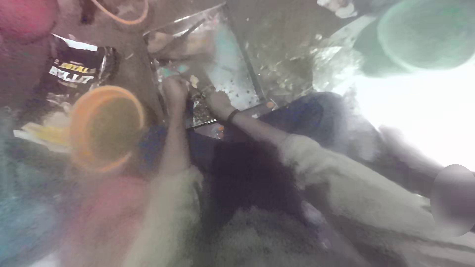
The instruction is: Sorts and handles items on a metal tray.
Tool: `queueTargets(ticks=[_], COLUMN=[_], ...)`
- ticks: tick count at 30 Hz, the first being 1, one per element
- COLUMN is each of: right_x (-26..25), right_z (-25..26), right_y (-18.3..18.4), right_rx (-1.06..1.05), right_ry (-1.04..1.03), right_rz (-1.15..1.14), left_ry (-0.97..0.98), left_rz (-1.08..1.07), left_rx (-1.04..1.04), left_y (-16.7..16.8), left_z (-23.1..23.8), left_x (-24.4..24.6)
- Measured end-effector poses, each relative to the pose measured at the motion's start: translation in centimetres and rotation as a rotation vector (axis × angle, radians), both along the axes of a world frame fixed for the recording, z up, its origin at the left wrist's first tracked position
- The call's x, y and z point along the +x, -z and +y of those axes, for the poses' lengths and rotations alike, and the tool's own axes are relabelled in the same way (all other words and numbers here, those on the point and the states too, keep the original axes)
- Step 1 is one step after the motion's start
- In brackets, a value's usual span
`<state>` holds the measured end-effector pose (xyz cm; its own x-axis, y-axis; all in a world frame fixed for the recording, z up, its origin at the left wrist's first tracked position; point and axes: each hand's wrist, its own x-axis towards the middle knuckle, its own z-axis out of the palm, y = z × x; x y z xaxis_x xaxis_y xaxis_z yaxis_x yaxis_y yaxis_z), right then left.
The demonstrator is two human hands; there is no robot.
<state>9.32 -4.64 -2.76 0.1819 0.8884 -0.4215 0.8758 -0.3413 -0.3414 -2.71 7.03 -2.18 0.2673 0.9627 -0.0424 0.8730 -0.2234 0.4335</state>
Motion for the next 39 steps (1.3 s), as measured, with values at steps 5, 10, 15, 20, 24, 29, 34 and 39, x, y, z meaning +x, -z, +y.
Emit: queueTargets(ticks=[5, 10, 15, 20, 24, 29, 34, 39], right_x=[1.0, 2.2, 2.2, 1.5, 1.3, 0.9, -0.1, -0.8], right_z=[0.8, 2.3, 2.3, -0.9, -1.7, -1.4, 2.1, 2.0], right_y=[-1.6, -0.3, -1.3, -2.2, -2.4, -1.2, 0.6, -1.0], right_rx=[0.005, 0.008, -0.019, -0.047, -0.034, 0.065, 0.076, 0.010], right_ry=[-0.014, -0.026, -0.012, -0.041, -0.006, -0.077, -0.096, 0.070], right_rz=[0.057, 0.153, 0.194, 0.122, 0.121, 0.068, 0.092, 0.084], left_ry=[-0.017, -0.022, -0.031, -0.008, -0.014, 0.018, -0.011, -0.018], left_rz=[-0.024, -0.031, -0.022, 0.092, 0.067, 0.076, 0.059, 0.102], left_rx=[-0.031, -0.036, -0.016, -0.052, -0.017, -0.038, -0.047, 0.023], left_y=[-0.9, -0.7, 0.1, -0.9, -0.9, -1.1, -1.0, -0.7], left_z=[-0.3, -0.3, 0.0, -0.1, 0.0, 0.0, 0.3, -0.5], left_x=[0.0, 0.2, -0.3, 0.5, 0.5, 0.6, 0.4, 0.0])
